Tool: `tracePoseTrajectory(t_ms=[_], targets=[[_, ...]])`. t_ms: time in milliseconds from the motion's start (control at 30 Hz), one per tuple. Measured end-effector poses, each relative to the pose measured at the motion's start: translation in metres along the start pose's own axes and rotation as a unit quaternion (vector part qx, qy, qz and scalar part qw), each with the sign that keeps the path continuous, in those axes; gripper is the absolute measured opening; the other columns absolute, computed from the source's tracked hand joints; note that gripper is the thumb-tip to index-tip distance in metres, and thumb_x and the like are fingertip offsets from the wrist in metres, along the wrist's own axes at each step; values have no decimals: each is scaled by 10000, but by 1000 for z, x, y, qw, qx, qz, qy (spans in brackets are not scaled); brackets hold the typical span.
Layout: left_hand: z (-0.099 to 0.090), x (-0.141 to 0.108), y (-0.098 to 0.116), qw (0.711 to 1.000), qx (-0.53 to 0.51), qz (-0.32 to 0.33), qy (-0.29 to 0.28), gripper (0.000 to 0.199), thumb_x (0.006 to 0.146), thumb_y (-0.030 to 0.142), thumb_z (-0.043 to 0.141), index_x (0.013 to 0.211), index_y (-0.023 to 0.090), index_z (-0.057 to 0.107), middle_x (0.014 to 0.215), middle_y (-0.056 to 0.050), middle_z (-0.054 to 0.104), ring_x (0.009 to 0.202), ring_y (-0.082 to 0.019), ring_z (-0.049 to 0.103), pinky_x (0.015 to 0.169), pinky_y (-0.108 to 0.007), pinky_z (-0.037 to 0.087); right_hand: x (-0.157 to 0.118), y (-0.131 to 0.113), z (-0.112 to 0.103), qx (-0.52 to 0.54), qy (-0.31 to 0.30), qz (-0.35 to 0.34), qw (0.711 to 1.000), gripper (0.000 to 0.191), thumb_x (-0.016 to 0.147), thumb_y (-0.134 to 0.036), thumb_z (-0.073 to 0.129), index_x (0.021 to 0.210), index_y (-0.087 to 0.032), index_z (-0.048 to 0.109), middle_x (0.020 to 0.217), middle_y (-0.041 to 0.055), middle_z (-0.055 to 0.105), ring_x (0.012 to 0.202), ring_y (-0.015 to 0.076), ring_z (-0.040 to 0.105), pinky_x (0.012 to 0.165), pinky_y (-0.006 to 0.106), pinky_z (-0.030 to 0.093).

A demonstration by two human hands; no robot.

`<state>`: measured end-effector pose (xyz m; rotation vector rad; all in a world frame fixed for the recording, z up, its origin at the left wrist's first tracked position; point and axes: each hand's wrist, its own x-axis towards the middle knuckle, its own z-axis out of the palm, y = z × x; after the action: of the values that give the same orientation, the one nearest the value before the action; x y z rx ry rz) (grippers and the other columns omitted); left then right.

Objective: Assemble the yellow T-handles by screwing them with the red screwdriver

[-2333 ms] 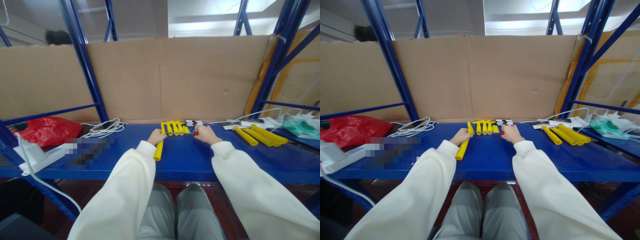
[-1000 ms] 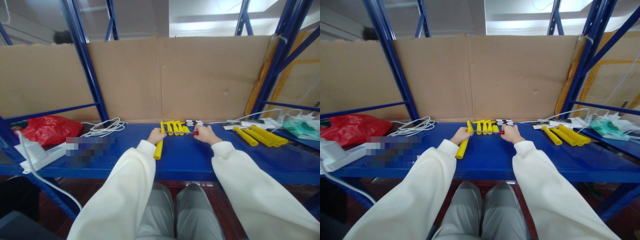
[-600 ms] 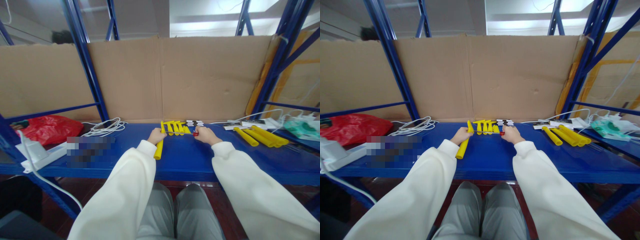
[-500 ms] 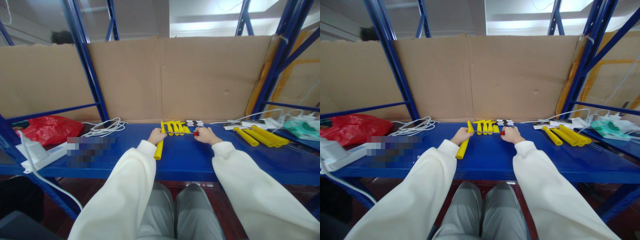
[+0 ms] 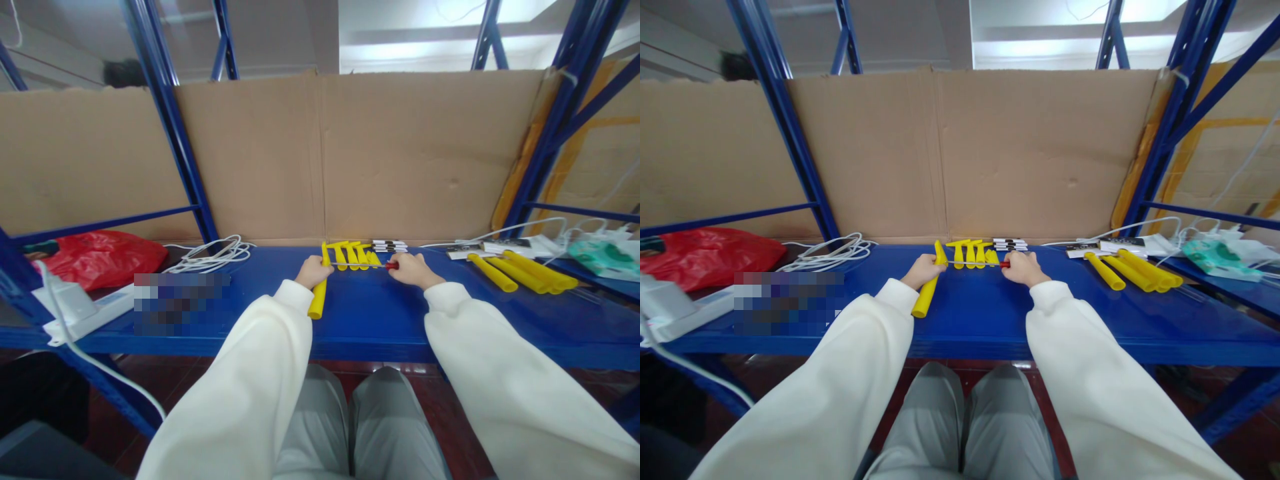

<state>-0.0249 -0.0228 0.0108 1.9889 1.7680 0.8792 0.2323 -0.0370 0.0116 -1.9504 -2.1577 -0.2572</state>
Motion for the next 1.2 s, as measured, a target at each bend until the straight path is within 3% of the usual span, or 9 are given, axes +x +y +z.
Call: tracePoseTrajectory(t_ms=[200,433,667,900,1000,1200], targets=[[-1,-1,2,1000,-3,5,2,158,766,159,618,811,91,754,791,-90,752,775,-215,708,607,-223,449,0,1,0,8,-13,8,1000,253,771,-216,598,1007,-204,688,981,103,756,909,254,688,740,301,451],[-1,-1,2,1000,30,1,3,192,771,175,616,849,80,764,831,-107,761,804,-227,714,625,-228,459,0,0,0,18,-9,8,1000,226,810,-254,560,993,-230,691,1044,82,754,1017,271,675,906,387,437],[-1,-2,2,1000,28,1,-2,195,778,186,612,850,92,768,829,-96,764,793,-213,715,612,-216,456,0,1,1,6,-13,9,1000,248,780,-225,577,1019,-215,640,988,95,749,925,248,679,779,316,441],[-2,-1,2,999,50,-14,15,199,785,213,615,860,96,756,862,-101,768,851,-226,717,624,-218,450,-1,3,0,11,-13,16,1000,243,769,-193,580,996,-226,658,1025,85,747,996,278,670,886,397,425],[-2,-1,1,999,36,-4,22,193,773,207,610,851,104,754,836,-93,764,829,-224,714,629,-225,457,0,5,2,20,-23,0,1000,201,764,-202,592,942,-235,681,1027,66,750,1021,268,667,884,380,439],[-2,0,2,999,-10,28,22,181,761,185,602,833,98,743,830,-100,761,800,-224,707,636,-233,466,6,5,13,116,-43,-83,989,195,769,-174,611,931,-220,710,943,40,767,886,208,696,780,286,499]])
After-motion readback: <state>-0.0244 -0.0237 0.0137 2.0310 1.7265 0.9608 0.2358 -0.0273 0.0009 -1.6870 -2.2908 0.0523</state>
